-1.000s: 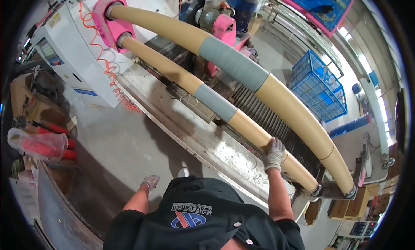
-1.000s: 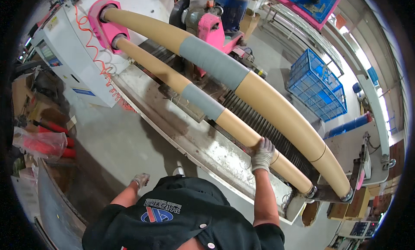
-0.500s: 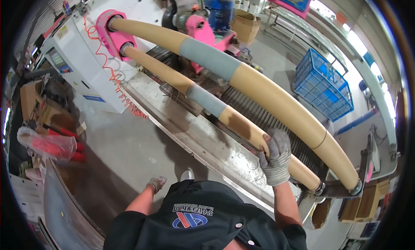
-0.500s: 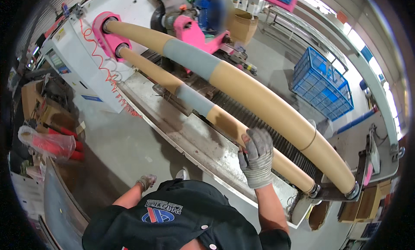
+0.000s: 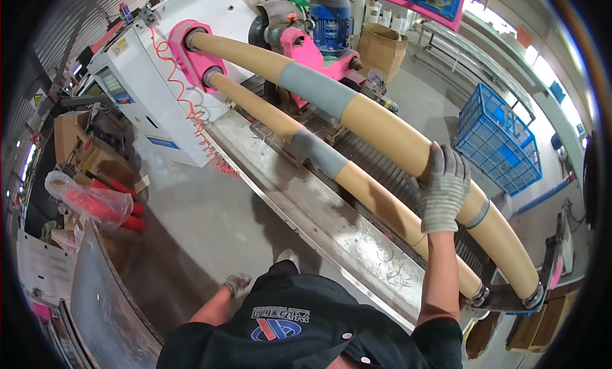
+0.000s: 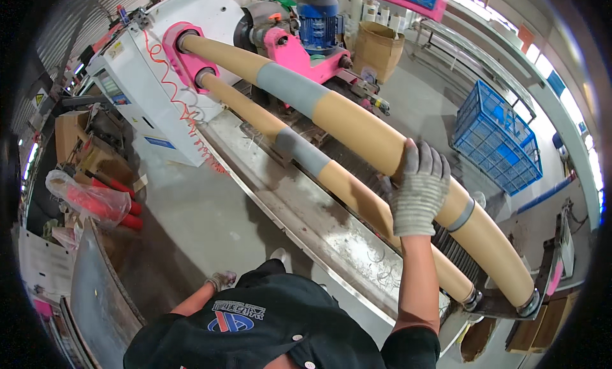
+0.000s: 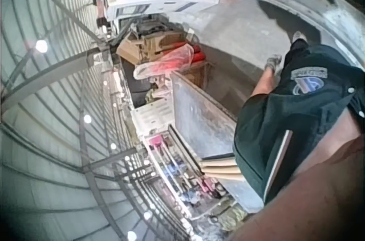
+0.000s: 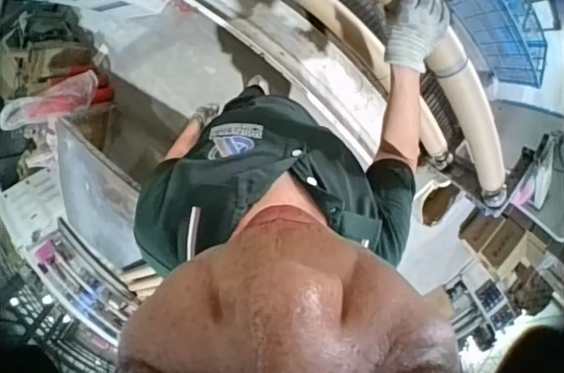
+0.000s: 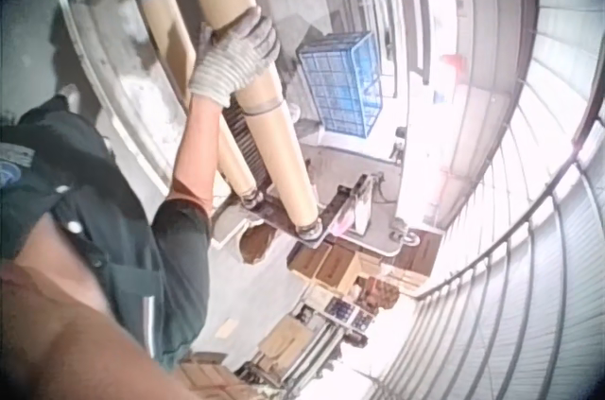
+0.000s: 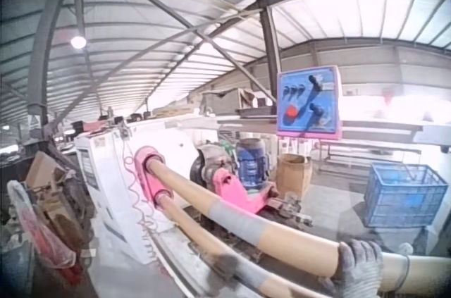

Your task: Loading cardboard cores onto an industrial winding machine, managing plastic scrap, and unloading finished tubes.

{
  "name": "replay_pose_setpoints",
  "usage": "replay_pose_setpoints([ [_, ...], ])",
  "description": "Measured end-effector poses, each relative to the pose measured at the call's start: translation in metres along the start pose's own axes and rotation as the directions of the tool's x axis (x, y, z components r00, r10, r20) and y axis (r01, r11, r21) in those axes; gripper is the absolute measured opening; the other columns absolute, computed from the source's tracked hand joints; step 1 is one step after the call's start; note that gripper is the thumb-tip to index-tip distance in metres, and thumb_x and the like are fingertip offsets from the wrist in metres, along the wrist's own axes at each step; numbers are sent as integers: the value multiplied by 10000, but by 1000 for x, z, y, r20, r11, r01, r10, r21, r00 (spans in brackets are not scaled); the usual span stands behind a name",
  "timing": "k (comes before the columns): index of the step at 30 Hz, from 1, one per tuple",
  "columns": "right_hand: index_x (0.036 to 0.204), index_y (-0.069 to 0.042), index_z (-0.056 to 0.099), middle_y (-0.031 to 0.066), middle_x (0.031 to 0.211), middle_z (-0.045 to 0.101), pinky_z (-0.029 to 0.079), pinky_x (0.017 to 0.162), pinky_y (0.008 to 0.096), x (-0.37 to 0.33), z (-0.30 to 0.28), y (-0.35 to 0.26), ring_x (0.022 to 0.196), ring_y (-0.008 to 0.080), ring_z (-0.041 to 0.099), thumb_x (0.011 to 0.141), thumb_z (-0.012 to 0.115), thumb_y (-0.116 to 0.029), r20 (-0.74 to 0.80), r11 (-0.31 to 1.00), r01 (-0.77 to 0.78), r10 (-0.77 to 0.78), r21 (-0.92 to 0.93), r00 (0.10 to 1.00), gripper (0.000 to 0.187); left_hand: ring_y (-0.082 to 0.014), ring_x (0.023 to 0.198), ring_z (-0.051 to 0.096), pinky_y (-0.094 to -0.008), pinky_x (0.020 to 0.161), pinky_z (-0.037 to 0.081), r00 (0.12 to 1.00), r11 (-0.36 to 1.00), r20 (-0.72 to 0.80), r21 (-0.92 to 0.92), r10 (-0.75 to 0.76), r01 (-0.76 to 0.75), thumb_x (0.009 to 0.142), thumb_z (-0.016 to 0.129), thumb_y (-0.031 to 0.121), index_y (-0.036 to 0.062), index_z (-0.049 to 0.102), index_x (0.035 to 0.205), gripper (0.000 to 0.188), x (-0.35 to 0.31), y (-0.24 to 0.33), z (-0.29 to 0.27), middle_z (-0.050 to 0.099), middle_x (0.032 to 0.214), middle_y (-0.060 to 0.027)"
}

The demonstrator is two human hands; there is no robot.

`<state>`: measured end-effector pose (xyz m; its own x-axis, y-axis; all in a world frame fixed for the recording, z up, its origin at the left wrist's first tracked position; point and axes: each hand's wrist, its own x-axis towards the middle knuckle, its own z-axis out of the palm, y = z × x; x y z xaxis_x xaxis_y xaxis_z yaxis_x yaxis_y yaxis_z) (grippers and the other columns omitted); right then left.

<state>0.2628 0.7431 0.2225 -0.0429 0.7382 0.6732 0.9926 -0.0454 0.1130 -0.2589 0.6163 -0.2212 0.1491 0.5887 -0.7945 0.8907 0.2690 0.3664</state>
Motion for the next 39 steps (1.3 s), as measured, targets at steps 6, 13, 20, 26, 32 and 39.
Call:
replay_pose_setpoints([
  [6,1171,-99,423,98,1138,491,315,961,428,-2,2,-1,1060,274,454,516,762,-277,28,1000,0,0,-17,1000,758,-250,796,585,-377,720,437,962,953,36,-128,-271,274,773,434,319,91,623,865,310,11,0,-34,625,850,-111],
  [13,1156,-69,447,136,1199,464,281,991,457,-11,-51,24,1137,335,414,561,751,-270,233,982,-163,181,-96,956,697,-151,560,444,-299,516,389,946,884,-137,-339,293,-323,785,430,233,100,496,666,190,56,74,-158,443,605,-24],
  [20,1164,-113,450,97,1170,447,198,1013,509,-6,-37,4,1165,276,377,543,737,-366,311,889,-184,331,-418,891,729,-316,644,559,-410,560,438,512,549,-209,429,833,-718,712,520,38,84,506,721,49,3,156,-209,542,683,-125],
  [26,1214,-123,415,93,1229,430,192,1019,500,9,-3,-26,1194,260,367,576,725,-394,286,937,-171,261,-304,922,759,-315,638,557,-408,556,438,606,616,-139,305,783,-726,708,525,49,83,504,710,40,19,161,-209,541,675,-125],
  [32,1197,-90,435,103,1227,434,184,1026,490,-12,-22,-9,1197,264,362,602,703,-427,207,929,-268,323,-255,923,735,-315,632,555,-407,553,438,750,744,-38,162,661,-648,705,531,60,83,501,699,37,55,128,-200,539,666,-124],
  [39,1218,-110,379,111,1208,411,205,1001,504,-5,-3,-10,1166,295,364,571,743,-358,173,938,-185,242,-292,955,783,-314,625,553,-405,549,438,871,873,57,-3,488,-488,700,537,73,82,498,687,42,110,60,-170,538,657,-124],
])
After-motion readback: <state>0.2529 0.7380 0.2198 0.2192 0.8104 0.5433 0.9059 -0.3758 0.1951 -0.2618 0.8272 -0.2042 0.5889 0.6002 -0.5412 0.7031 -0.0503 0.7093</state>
